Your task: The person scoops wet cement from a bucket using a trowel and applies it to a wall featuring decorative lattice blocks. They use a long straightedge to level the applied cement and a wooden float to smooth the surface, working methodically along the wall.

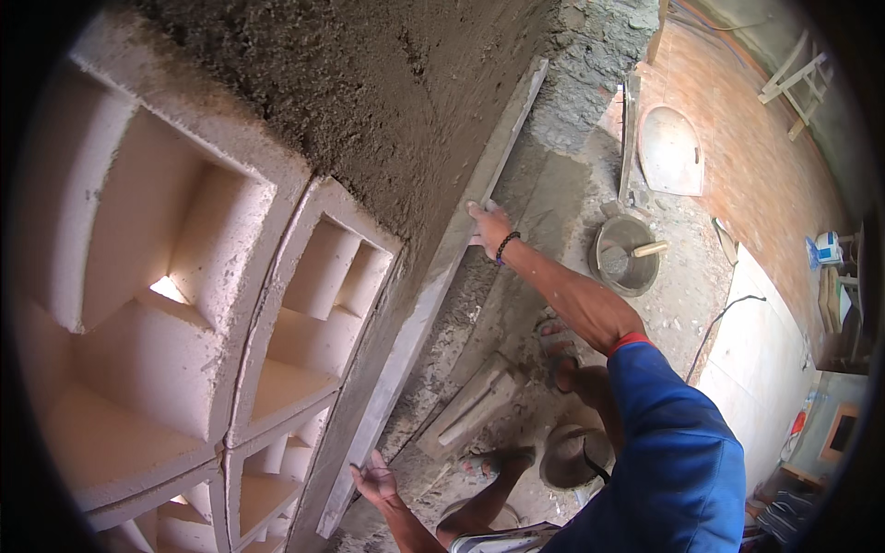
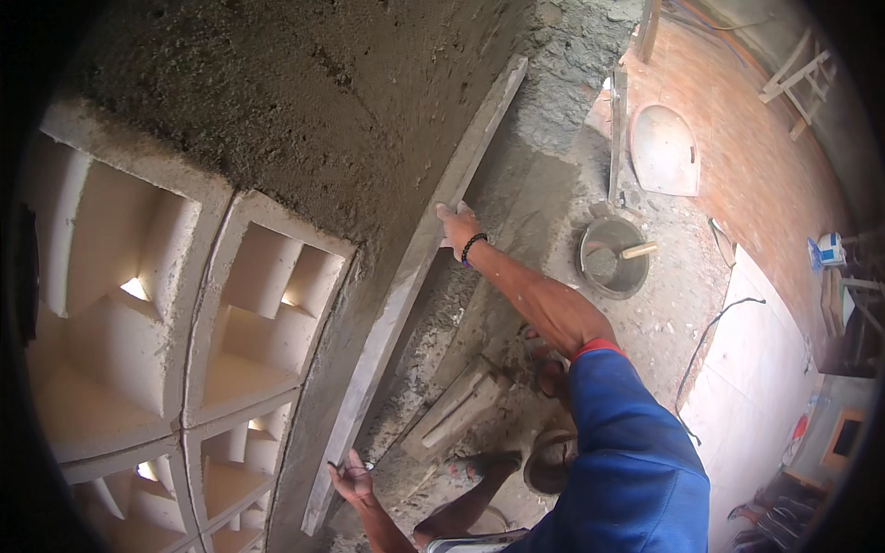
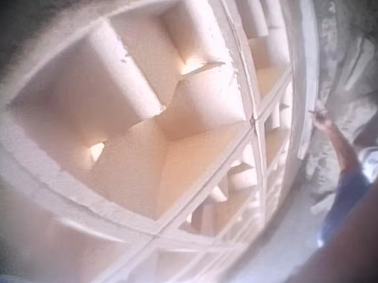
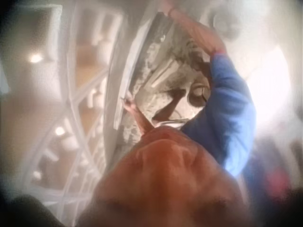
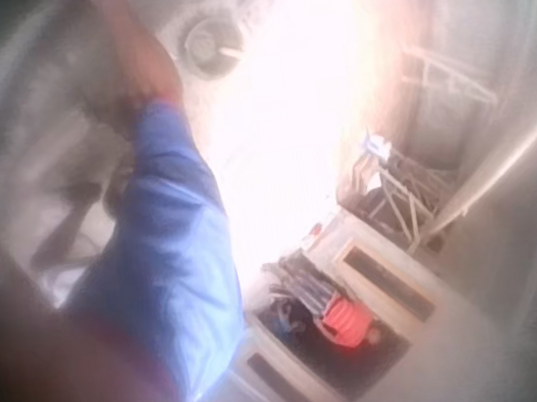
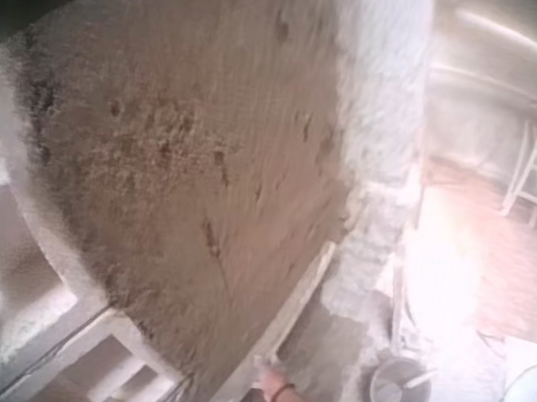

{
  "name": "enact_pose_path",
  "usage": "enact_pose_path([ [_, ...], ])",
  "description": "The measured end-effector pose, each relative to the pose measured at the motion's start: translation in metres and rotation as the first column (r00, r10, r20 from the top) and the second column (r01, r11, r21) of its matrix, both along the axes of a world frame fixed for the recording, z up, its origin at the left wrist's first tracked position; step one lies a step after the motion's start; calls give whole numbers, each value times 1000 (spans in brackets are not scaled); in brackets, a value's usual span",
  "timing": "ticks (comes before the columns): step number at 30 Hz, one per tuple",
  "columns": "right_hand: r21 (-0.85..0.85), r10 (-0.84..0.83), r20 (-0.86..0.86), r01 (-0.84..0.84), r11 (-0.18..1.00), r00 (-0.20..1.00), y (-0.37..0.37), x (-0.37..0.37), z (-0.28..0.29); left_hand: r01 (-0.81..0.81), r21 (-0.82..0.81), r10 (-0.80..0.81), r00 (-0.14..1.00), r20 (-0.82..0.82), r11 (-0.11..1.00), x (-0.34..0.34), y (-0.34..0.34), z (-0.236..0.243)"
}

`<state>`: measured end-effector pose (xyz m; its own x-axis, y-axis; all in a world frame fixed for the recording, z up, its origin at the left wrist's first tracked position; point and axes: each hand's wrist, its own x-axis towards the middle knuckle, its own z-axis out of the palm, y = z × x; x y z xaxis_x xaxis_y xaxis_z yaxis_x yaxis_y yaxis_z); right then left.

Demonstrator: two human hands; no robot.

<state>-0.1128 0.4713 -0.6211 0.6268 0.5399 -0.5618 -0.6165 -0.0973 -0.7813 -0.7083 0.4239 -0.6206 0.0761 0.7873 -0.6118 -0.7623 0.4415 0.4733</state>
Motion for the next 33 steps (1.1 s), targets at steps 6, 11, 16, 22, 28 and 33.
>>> enact_pose_path([
  [6, -90, 0, 96, 9, 996, 995, 1, -22, 68, -6, 2, 6, 1000, -6, 1000, -14, -1, 28],
  [11, -102, -3, 135, 17, 995, 991, 0, -39, 107, -54, -37, 53, 998, -18, 998, -24, -3, 47],
  [16, -107, -6, 183, 26, 994, 983, 0, -56, 147, -9, 33, 9, 1000, -14, 999, -33, -5, 61],
  [22, -70, 17, 298, 4, 998, 954, 0, -85, 166, -27, 63, 21, 996, 91, 998, -55, -7, 66],
  [28, 279, -30, 220, -33, 960, 975, -40, -123, 169, -55, 114, 38, 988, 150, 992, -85, -22, 44],
  [33, 89, -126, 4, 125, 988, 992, -89, -127, 54, -94, -27, 94, 995, 26, 995, -81, -42, 0],
])
